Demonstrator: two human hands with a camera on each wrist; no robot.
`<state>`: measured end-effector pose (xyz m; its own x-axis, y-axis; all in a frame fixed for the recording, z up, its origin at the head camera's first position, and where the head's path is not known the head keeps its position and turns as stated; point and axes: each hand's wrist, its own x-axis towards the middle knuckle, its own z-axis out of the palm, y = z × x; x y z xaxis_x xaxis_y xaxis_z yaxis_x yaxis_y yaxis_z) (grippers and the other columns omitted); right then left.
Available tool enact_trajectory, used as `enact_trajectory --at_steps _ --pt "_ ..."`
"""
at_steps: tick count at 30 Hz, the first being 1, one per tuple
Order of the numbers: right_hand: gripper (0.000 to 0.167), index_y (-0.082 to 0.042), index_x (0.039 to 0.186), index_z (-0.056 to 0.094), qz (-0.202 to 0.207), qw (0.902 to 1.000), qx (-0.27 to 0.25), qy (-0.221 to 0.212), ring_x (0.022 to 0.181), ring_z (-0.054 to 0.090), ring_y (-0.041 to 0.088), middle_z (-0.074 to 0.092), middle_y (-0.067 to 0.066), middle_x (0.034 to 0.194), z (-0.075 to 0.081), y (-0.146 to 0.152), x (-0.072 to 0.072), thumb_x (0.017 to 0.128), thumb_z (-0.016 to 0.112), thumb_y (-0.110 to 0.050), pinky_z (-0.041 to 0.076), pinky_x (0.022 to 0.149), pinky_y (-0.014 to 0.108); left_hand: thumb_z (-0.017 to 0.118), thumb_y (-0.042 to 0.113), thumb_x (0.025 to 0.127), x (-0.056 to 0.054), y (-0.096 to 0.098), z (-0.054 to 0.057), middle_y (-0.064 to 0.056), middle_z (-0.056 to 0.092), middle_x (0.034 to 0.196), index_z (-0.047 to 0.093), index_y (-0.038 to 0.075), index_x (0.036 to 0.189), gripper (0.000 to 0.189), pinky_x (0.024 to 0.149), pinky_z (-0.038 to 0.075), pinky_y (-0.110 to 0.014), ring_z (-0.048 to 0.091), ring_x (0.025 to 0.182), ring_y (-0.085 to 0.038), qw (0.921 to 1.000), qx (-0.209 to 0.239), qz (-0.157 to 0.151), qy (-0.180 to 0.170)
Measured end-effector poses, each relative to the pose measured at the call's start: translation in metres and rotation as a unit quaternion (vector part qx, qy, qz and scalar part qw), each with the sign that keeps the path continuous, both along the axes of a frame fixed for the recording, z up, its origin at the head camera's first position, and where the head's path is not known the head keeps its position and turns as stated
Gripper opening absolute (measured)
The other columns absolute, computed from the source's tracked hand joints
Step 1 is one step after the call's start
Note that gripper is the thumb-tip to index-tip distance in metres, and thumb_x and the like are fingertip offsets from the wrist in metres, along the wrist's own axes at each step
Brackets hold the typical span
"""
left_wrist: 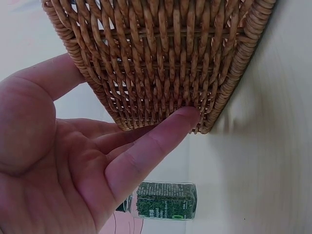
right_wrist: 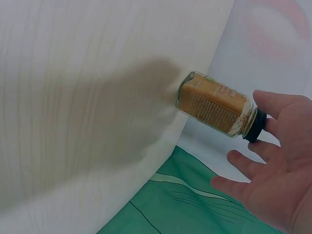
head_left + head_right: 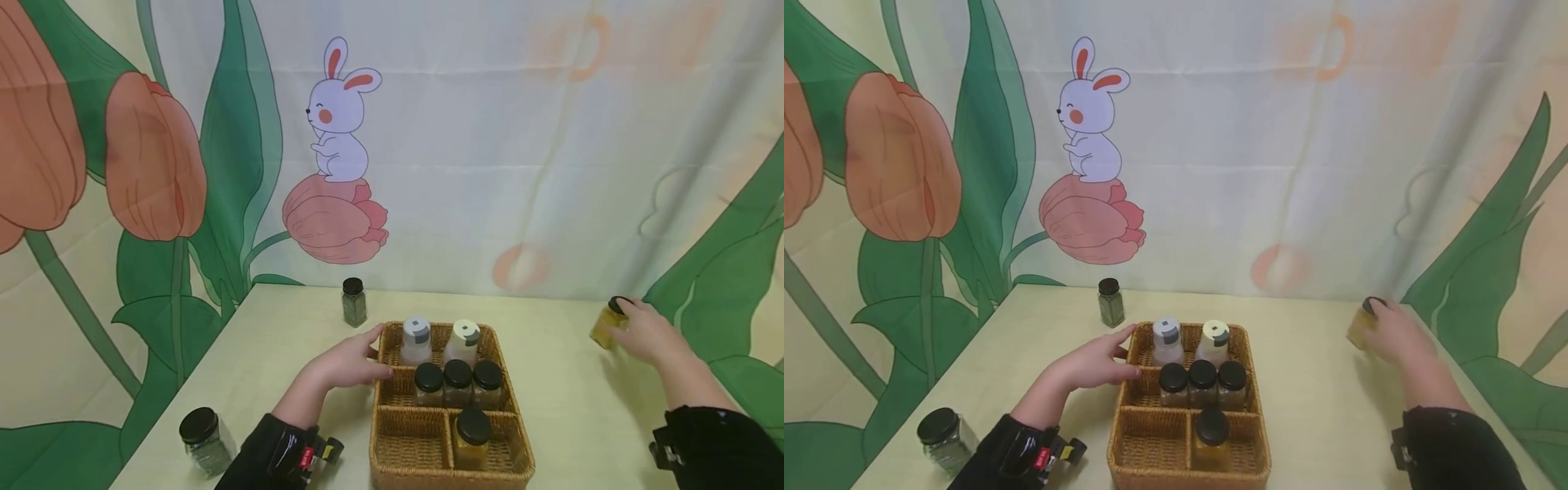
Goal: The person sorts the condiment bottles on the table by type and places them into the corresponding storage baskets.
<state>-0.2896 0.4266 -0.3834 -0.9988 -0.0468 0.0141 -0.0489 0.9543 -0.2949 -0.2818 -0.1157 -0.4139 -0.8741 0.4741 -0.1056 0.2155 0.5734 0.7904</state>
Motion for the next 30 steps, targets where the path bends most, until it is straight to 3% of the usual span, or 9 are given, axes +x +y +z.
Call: enact_trajectory --at_steps 5,9,13,17,19,21,26,30 --pt "0.063 0.017 0.15 0.026 0.009 0.9998 -0.004 0.017 0.13 0.025 0.068 0.021 0.049 0.147 0.0 0.001 -0.004 0.097 0.046 -0.011 0.031 0.1 0.075 0.079 0.027 0.088 -0.001 -0.001 0.0 -0.026 0.055 0.141 0.019 0.005 0.163 0.098 0.079 0.058 -0.04 0.065 0.114 -0.032 1.0 0.001 0.0 0.002" --pt "0.059 0.017 0.149 0.029 0.021 0.9996 -0.009 0.016 0.108 0.049 0.053 0.03 0.048 0.143 0.001 -0.002 -0.006 0.094 0.043 0.001 0.044 0.079 0.056 0.079 0.026 0.088 -0.002 -0.001 0.0 -0.027 0.055 0.14 0.018 0.004 0.163 0.099 0.078 0.059 -0.04 0.065 0.113 -0.032 1.0 0.005 0.0 -0.004" --pt "0.057 0.015 0.148 0.031 0.02 0.9997 -0.013 0.003 0.08 0.053 0.036 0.036 0.049 0.138 0.003 -0.009 -0.005 0.094 0.043 0.003 0.041 0.064 0.043 0.079 0.025 0.088 -0.001 0.0 0.0 -0.028 0.055 0.141 0.018 0.005 0.163 0.099 0.077 0.059 -0.039 0.065 0.113 -0.031 0.9999 0.008 0.003 -0.006" --pt "0.052 0.012 0.145 0.038 0.012 0.9999 -0.005 0.005 0.082 0.058 0.039 0.045 0.047 0.132 0.002 -0.012 -0.007 0.099 0.051 -0.007 0.044 0.064 0.044 0.079 0.025 0.088 0.0 0.0 -0.001 -0.028 0.054 0.141 0.018 0.005 0.163 0.099 0.077 0.059 -0.04 0.064 0.116 -0.033 1.0 0.008 0.003 -0.004" --pt "0.052 0.012 0.143 0.04 0.008 0.9999 -0.003 0.008 0.095 0.058 0.046 0.047 0.047 0.131 0.002 -0.014 -0.008 0.099 0.056 -0.012 0.046 0.067 0.048 0.079 0.025 0.088 0.001 0.0 -0.001 -0.027 0.054 0.142 0.018 0.005 0.163 0.099 0.078 0.059 -0.04 0.063 0.117 -0.034 1.0 0.008 0.003 -0.003" --pt "0.052 0.012 0.141 0.041 0.006 0.9999 -0.005 0.012 0.095 0.059 0.046 0.049 0.047 0.129 0.003 -0.016 -0.008 0.1 0.058 -0.014 0.047 0.067 0.047 0.079 0.025 0.088 0.001 0.0 -0.001 -0.027 0.054 0.142 0.018 0.005 0.163 0.098 0.078 0.059 -0.04 0.063 0.118 -0.034 1.0 0.009 0.002 -0.003" --pt "0.042 0.011 0.137 0.044 0.006 0.9996 -0.012 0.023 0.082 0.056 0.039 0.051 0.047 0.124 0.005 -0.019 -0.007 0.101 0.052 -0.008 0.046 0.063 0.043 0.079 0.026 0.088 0.001 0.0 -0.001 -0.027 0.053 0.143 0.018 0.005 0.163 0.099 0.078 0.059 -0.04 0.062 0.119 -0.034 1.0 0.008 0.0 -0.003" --pt "0.037 0.012 0.134 0.045 0.011 0.9994 -0.013 0.029 0.081 0.054 0.039 0.05 0.048 0.123 0.004 -0.019 -0.008 0.1 0.044 -0.002 0.044 0.063 0.043 0.079 0.025 0.088 0.001 -0.001 -0.001 -0.027 0.053 0.143 0.018 0.004 0.163 0.099 0.08 0.059 -0.041 0.061 0.12 -0.035 1.0 0.009 0.001 -0.001"
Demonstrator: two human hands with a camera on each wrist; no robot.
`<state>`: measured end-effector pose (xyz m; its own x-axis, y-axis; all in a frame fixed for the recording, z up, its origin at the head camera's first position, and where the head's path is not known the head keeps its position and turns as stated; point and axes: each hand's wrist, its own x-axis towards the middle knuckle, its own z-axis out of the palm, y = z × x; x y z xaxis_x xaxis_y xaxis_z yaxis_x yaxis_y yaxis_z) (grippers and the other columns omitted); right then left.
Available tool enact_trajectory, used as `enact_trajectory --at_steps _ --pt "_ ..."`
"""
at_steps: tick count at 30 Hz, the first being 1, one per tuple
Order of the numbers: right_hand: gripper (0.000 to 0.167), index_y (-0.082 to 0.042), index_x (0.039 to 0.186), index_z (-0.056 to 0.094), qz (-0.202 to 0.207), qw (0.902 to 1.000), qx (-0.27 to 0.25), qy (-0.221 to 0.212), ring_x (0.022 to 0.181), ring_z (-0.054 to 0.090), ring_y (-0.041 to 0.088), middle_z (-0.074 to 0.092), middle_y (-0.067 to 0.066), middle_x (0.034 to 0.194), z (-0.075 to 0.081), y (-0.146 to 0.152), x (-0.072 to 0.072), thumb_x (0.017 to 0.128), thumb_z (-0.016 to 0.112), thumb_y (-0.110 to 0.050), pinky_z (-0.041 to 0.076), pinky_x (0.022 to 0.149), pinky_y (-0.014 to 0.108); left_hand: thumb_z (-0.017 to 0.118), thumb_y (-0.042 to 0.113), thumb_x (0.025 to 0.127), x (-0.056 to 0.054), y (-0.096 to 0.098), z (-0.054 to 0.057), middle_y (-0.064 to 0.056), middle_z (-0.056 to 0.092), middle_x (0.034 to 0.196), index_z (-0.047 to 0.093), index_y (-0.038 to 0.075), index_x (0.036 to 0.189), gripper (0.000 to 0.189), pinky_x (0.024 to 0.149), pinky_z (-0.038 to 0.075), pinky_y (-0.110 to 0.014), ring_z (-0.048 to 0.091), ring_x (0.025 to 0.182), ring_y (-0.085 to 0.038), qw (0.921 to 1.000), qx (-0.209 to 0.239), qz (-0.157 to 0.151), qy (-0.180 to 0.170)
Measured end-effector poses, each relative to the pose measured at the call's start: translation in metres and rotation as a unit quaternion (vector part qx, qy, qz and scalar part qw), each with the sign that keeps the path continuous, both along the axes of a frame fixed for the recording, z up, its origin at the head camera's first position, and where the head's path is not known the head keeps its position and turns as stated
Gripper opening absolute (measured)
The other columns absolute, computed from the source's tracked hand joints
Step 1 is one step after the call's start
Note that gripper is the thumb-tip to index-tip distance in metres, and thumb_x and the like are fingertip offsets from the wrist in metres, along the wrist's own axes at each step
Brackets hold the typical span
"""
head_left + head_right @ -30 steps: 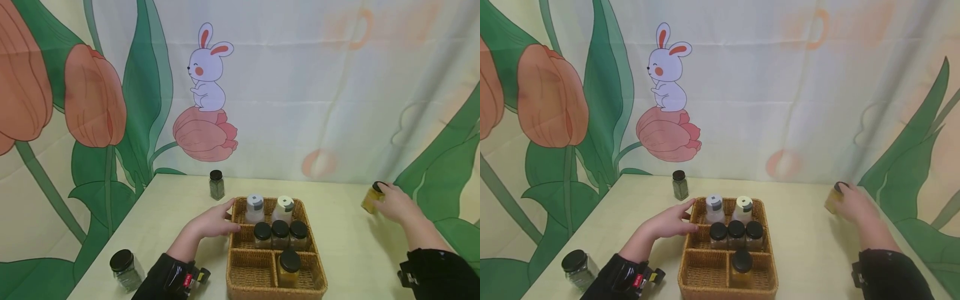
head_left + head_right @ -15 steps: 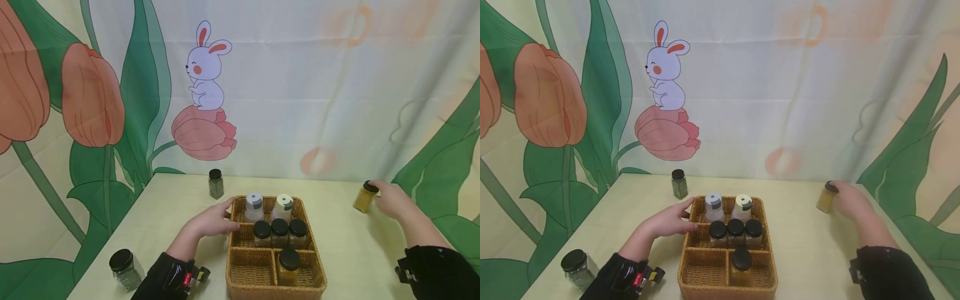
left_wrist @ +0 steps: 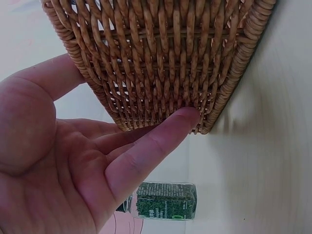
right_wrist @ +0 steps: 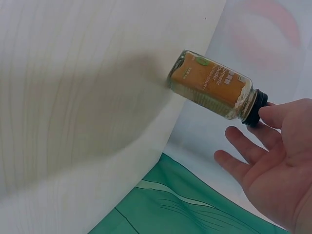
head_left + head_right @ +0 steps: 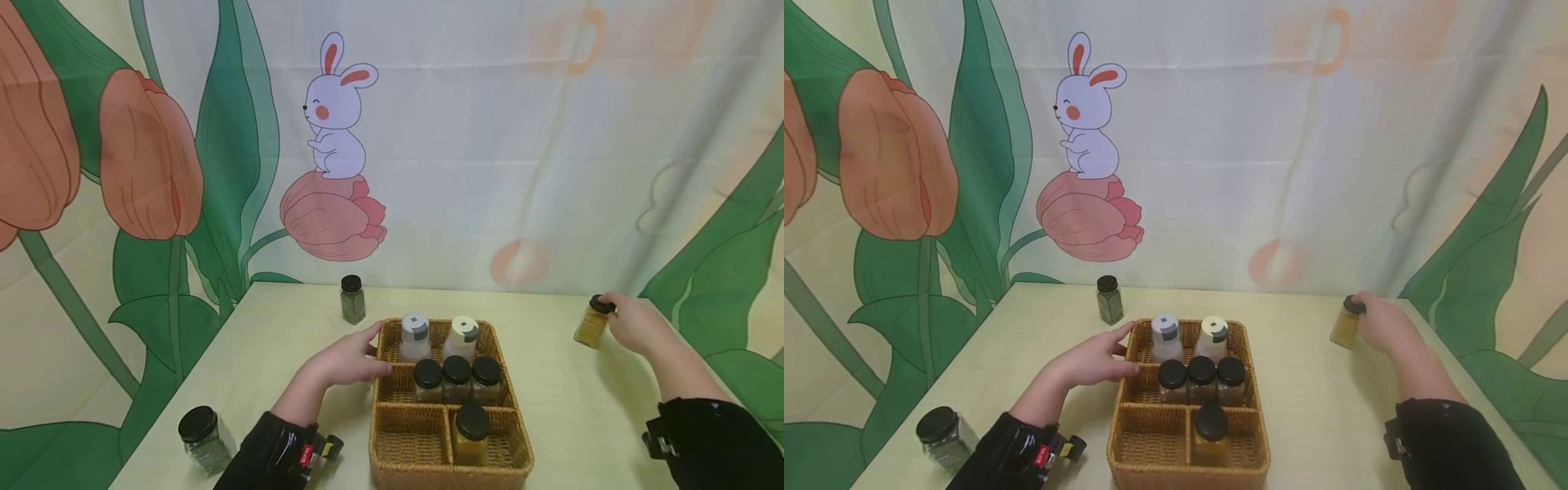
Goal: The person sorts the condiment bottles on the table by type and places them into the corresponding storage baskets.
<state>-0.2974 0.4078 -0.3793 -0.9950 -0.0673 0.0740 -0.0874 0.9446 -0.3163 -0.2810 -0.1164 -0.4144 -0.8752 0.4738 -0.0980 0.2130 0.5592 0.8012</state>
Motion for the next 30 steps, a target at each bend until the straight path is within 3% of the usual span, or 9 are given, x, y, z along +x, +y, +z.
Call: enact_trajectory --at_steps 5,11,14,19,26,30 --pt "0.034 0.013 0.13 0.047 0.006 1.0 -0.004 0.003 0.089 0.057 0.046 0.049 0.049 0.123 -0.0012 0.0004 -0.0019 0.1 0.043 0.0 0.046 0.065 0.045 0.079 0.025 0.087 -0.0004 -0.0004 0.0004 -0.027 0.053 0.143 0.019 0.004 0.163 0.099 0.08 0.059 -0.041 0.062 0.118 -0.034 1.0 0.002 0.0 0.002" --pt "0.043 0.015 0.126 0.048 0.011 0.9998 -0.012 0.006 0.103 0.058 0.056 0.055 0.045 0.119 -0.0019 -0.0021 -0.0014 0.103 0.058 -0.02 0.053 0.073 0.055 0.079 0.025 0.088 -0.0001 0.0001 0.0011 -0.027 0.054 0.142 0.018 0.005 0.163 0.098 0.079 0.059 -0.041 0.063 0.118 -0.033 1.0 0.003 0.001 -0.004" --pt "0.046 0.013 0.124 0.05 0.012 0.9997 -0.017 0.011 0.1 0.059 0.053 0.057 0.042 0.118 -0.0015 -0.0034 -0.0009 0.102 0.061 -0.025 0.053 0.073 0.055 0.078 0.026 0.088 -0.0003 0.0006 0.0012 -0.026 0.054 0.142 0.018 0.005 0.163 0.099 0.081 0.059 -0.041 0.062 0.119 -0.034 1.0 0.001 0.001 -0.003" --pt "0.03 0.005 0.115 0.055 0.022 0.9992 -0.031 0.013 0.088 0.059 0.04 0.061 0.035 0.113 -0.002 -0.0051 -0.0019 0.104 0.059 -0.022 0.05 0.066 0.045 0.079 0.026 0.088 -0.0006 0.0003 0.001 -0.027 0.054 0.142 0.018 0.005 0.163 0.099 0.081 0.058 -0.043 0.062 0.118 -0.034 1.0 -0.001 0.002 0.001" --pt "0.021 0.003 0.11 0.055 0.027 0.9988 -0.037 0.014 0.09 0.061 0.039 0.06 0.038 0.118 -0.0033 -0.0072 -0.0026 0.104 0.058 -0.017 0.049 0.065 0.042 0.079 0.026 0.088 -0.0003 0.0003 0.0001 -0.027 0.054 0.142 0.018 0.006 0.163 0.099 0.08 0.059 -0.042 0.063 0.117 -0.033 1.0 -0.001 0.003 0.0" --pt "0.021 0.001 0.109 0.056 0.029 0.999 -0.033 0.01 0.079 0.058 0.032 0.064 0.032 0.107 0.0001 -0.0088 0.001 0.105 0.057 -0.019 0.046 0.061 0.039 0.078 0.026 0.089 -0.0005 0.0009 -0.0003 -0.026 0.054 0.142 0.018 0.006 0.163 0.098 0.081 0.059 -0.042 0.062 0.118 -0.034 1.0 -0.003 0.0 -0.001"
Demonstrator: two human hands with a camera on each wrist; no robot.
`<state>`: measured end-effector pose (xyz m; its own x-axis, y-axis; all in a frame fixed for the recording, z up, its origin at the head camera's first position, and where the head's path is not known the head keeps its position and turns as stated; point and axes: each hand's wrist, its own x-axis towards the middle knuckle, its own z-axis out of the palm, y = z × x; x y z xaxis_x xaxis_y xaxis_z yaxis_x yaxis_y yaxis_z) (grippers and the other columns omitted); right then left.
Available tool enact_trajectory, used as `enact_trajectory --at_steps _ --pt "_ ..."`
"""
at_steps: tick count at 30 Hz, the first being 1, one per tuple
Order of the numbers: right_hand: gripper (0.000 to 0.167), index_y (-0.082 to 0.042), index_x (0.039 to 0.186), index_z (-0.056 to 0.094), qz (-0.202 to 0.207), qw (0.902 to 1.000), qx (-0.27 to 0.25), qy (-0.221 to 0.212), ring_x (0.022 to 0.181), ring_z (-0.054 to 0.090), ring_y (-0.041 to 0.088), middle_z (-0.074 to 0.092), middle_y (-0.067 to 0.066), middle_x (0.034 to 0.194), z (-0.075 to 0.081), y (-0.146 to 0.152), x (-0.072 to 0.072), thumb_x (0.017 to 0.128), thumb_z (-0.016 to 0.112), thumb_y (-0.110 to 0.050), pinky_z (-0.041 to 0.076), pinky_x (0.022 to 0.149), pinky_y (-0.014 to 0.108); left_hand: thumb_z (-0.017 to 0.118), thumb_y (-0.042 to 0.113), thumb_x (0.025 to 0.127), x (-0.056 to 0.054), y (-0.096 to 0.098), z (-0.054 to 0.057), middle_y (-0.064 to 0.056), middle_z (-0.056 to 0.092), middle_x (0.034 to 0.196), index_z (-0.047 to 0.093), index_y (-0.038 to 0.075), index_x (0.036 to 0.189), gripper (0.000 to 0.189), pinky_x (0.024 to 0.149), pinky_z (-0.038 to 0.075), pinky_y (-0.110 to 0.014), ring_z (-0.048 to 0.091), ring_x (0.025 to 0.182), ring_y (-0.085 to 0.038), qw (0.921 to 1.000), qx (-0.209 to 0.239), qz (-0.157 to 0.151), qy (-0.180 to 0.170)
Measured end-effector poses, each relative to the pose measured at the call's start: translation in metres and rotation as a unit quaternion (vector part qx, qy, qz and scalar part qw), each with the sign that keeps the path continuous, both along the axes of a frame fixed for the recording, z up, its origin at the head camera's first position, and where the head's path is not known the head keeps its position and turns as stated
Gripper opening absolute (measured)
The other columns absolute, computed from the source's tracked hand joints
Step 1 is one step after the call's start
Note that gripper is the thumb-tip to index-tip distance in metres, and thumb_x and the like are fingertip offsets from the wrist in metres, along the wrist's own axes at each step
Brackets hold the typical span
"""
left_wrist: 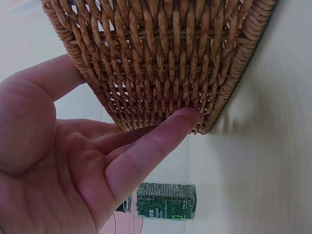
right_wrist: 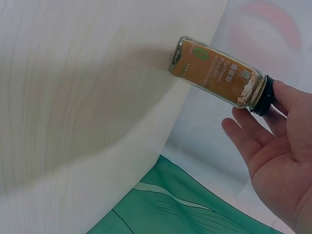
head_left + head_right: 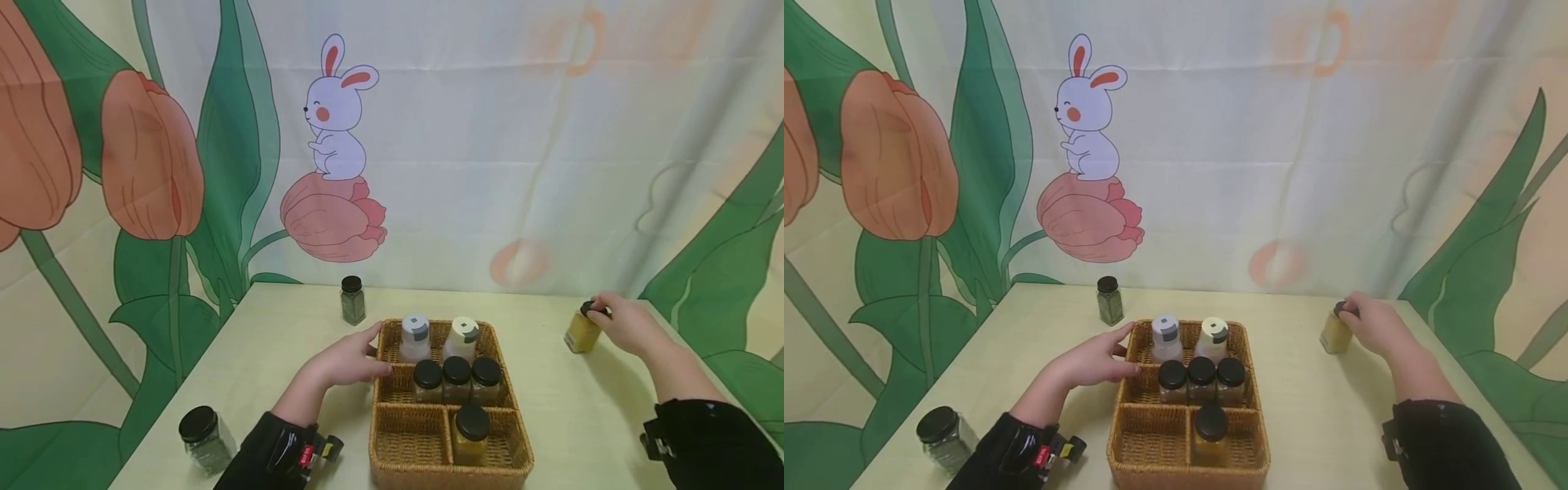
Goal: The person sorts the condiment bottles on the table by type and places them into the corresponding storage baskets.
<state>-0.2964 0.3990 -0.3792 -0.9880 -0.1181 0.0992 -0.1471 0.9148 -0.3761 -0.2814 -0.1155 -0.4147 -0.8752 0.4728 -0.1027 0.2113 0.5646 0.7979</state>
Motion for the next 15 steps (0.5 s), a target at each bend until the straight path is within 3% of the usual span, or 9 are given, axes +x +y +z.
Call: enact_trajectory --at_steps 4,8,15 --pt "0.029 0.002 0.114 0.057 0.006 0.9997 0.009 -0.021 0.079 0.059 0.034 0.066 0.025 0.104 0.009 -0.003 0.003 0.106 0.056 -0.026 0.047 0.061 0.041 0.078 0.027 0.089 -0.001 0.0 0.0 -0.024 0.055 0.142 0.018 0.007 0.163 0.098 0.082 0.058 -0.043 0.062 0.12 -0.033 1.0 -0.006 0.0 0.002" --pt "0.042 0.007 0.126 0.057 0.017 0.9994 0.015 -0.027 0.106 0.056 0.055 0.058 0.037 0.122 0.019 -0.005 0.005 0.105 0.058 -0.03 0.052 0.073 0.055 0.078 0.027 0.089 -0.001 -0.001 0.0 -0.025 0.055 0.142 0.018 0.005 0.163 0.098 0.082 0.058 -0.043 0.062 0.12 -0.034 1.0 -0.006 -0.002 0.005" --pt "0.069 0.011 0.148 0.038 0.033 0.9987 0.025 -0.03 0.128 0.034 0.065 0.035 0.044 0.145 0.023 -0.003 0.004 0.101 0.064 -0.032 0.038 0.095 0.073 0.078 0.027 0.088 -0.001 -0.001 0.0 -0.025 0.055 0.142 0.018 0.006 0.163 0.098 0.083 0.058 -0.044 0.062 0.119 -0.034 1.0 -0.003 0.0 0.005"
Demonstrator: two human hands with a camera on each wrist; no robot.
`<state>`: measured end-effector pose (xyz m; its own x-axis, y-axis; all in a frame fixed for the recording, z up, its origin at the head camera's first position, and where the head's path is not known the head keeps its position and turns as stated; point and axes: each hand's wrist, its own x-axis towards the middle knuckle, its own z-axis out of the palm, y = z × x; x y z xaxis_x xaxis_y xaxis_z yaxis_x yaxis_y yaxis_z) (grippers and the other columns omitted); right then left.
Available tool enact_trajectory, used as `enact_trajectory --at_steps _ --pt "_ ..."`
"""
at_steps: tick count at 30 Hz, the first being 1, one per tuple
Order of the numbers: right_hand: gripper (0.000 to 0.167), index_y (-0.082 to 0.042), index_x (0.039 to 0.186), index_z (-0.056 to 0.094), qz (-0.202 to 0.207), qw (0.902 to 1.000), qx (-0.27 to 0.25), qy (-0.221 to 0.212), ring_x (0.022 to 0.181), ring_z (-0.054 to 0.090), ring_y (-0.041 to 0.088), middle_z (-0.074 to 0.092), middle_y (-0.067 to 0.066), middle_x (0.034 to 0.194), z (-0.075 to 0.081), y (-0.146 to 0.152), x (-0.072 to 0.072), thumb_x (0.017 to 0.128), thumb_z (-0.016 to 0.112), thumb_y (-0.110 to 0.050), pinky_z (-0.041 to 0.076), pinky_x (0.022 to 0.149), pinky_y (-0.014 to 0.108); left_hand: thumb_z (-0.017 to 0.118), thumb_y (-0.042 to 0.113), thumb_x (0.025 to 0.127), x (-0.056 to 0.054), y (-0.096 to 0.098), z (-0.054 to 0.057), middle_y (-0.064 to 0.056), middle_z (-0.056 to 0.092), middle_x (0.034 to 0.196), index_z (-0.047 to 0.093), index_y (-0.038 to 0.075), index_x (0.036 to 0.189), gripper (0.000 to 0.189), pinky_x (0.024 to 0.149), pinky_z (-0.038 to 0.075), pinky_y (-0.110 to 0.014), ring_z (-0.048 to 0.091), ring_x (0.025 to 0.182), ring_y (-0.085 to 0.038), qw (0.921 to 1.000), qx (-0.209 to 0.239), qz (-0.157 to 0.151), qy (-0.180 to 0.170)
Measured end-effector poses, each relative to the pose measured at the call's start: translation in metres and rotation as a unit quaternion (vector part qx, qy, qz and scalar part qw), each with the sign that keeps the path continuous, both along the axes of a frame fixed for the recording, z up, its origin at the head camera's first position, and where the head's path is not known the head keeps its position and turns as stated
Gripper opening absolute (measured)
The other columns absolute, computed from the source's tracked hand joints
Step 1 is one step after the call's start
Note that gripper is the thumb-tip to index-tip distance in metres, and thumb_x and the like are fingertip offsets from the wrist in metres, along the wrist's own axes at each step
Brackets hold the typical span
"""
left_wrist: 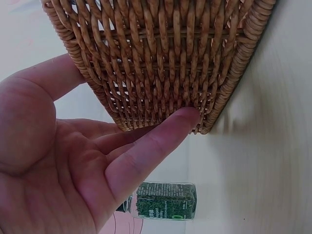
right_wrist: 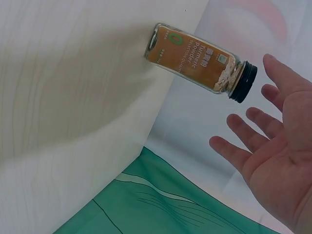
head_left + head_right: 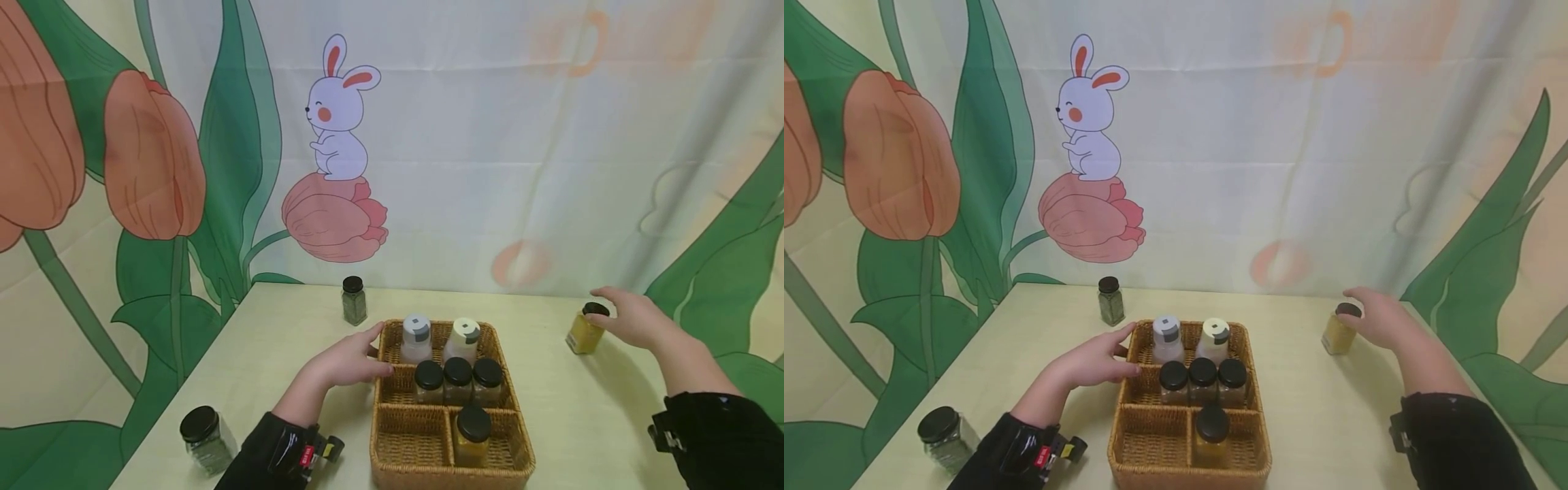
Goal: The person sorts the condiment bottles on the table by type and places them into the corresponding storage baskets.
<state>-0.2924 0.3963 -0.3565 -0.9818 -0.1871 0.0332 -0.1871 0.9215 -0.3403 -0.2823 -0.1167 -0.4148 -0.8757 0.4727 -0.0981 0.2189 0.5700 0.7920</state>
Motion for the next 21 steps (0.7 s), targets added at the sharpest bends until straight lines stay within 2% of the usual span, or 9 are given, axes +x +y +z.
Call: enact_trajectory --at_steps 4,8,15,21 --pt "0.076 0.01 0.152 0.032 0.0 1.0 0.002 -0.005 0.132 0.024 0.067 0.021 0.045 0.15 -0.003 0.003 -0.001 0.099 0.067 -0.031 0.03 0.099 0.077 0.079 0.026 0.088 0.0 0.0 0.0 -0.026 0.055 0.141 0.019 0.005 0.163 0.098 0.081 0.058 -0.044 0.063 0.117 -0.034 1.0 0.004 0.0 -0.002" --pt "0.08 0.008 0.155 0.028 -0.001 0.9999 0.015 -0.007 0.131 0.023 0.068 0.016 0.047 0.151 -0.011 0.006 -0.003 0.098 0.068 -0.032 0.03 0.098 0.078 0.078 0.027 0.089 0.0 0.0 -0.001 -0.026 0.055 0.141 0.018 0.006 0.163 0.098 0.081 0.058 -0.043 0.063 0.117 -0.033 1.0 0.003 0.0 -0.005" --pt "0.071 0.014 0.151 0.031 0.021 0.9996 0.016 -0.001 0.127 0.038 0.064 0.035 0.045 0.145 -0.028 0.003 -0.01 0.098 0.067 -0.016 0.038 0.099 0.071 0.078 0.026 0.088 0.002 0.001 0.0 -0.026 0.055 0.141 0.019 0.006 0.163 0.097 0.081 0.058 -0.043 0.062 0.118 -0.034 1.0 0.003 0.001 -0.006" --pt "0.068 0.013 0.151 0.032 0.001 0.9999 0.006 -0.009 0.125 0.041 0.064 0.04 0.046 0.14 -0.029 -0.002 -0.011 0.098 0.066 -0.012 0.042 0.096 0.069 0.078 0.027 0.088 0.001 0.0 0.001 -0.025 0.056 0.14 0.019 0.006 0.163 0.098 0.08 0.058 -0.042 0.063 0.116 -0.033 1.0 0.002 0.003 -0.006"
